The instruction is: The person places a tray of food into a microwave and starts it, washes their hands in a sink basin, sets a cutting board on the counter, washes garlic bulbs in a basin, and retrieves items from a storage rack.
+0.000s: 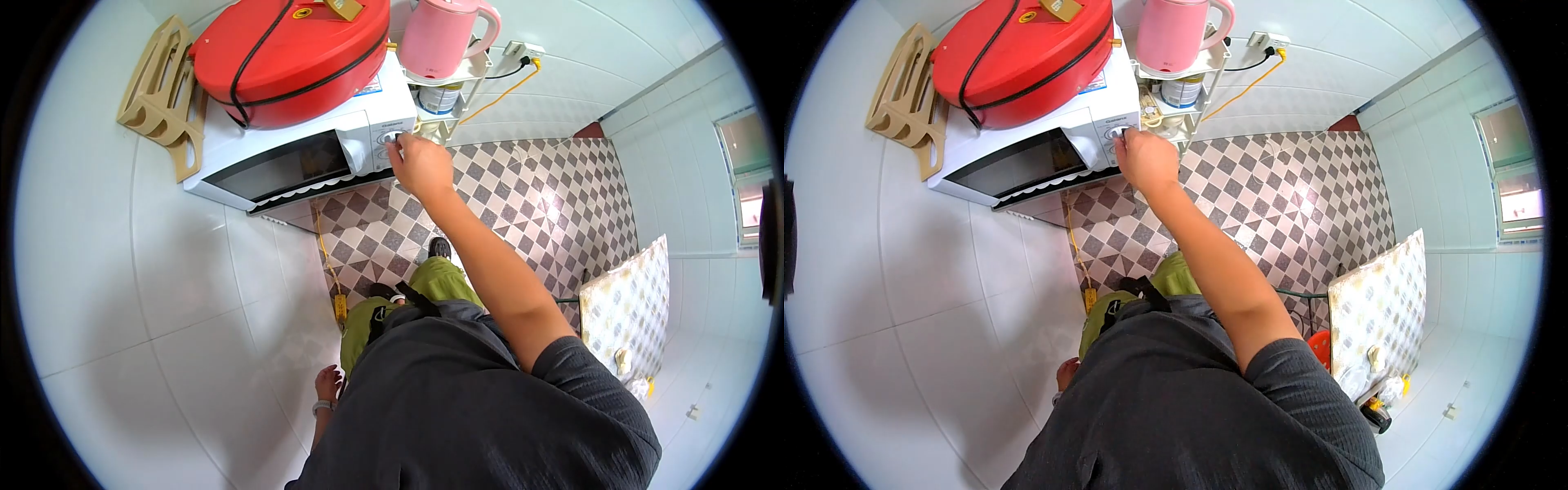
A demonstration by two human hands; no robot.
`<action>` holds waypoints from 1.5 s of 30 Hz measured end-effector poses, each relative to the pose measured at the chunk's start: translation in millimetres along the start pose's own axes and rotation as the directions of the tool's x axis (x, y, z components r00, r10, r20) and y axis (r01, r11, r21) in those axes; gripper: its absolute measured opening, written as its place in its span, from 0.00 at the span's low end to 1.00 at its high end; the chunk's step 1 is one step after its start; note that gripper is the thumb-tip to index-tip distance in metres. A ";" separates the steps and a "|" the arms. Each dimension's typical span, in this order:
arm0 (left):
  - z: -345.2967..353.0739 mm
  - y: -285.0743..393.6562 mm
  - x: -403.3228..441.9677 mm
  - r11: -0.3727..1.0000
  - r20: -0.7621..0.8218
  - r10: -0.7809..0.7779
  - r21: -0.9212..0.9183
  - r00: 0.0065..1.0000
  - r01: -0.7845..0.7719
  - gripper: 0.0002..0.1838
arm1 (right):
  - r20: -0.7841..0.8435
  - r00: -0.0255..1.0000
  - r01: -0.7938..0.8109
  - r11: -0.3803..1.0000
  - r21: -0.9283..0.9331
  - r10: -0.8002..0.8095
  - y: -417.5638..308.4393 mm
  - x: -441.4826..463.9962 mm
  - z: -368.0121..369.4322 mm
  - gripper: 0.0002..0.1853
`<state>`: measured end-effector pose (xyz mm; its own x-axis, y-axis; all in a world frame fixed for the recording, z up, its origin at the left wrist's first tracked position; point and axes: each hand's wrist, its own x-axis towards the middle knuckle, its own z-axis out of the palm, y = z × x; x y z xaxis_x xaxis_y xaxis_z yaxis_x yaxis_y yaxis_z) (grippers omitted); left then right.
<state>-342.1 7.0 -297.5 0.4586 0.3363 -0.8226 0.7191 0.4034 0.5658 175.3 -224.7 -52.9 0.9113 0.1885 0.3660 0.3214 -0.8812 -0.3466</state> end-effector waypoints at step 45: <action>2.1 -6.9 -11.7 0.998 -0.076 -0.058 -0.020 0.995 0.057 0.11 | 0.860 0.505 -0.598 -0.749 0.285 -0.077 12.0 4.1 15.8 0.09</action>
<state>-351.3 -1.5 -291.9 0.3746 0.3760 -0.8475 0.7333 0.4392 0.5190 186.9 -227.6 -69.2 0.6569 0.5355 -0.5308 -0.7127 0.6708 -0.2052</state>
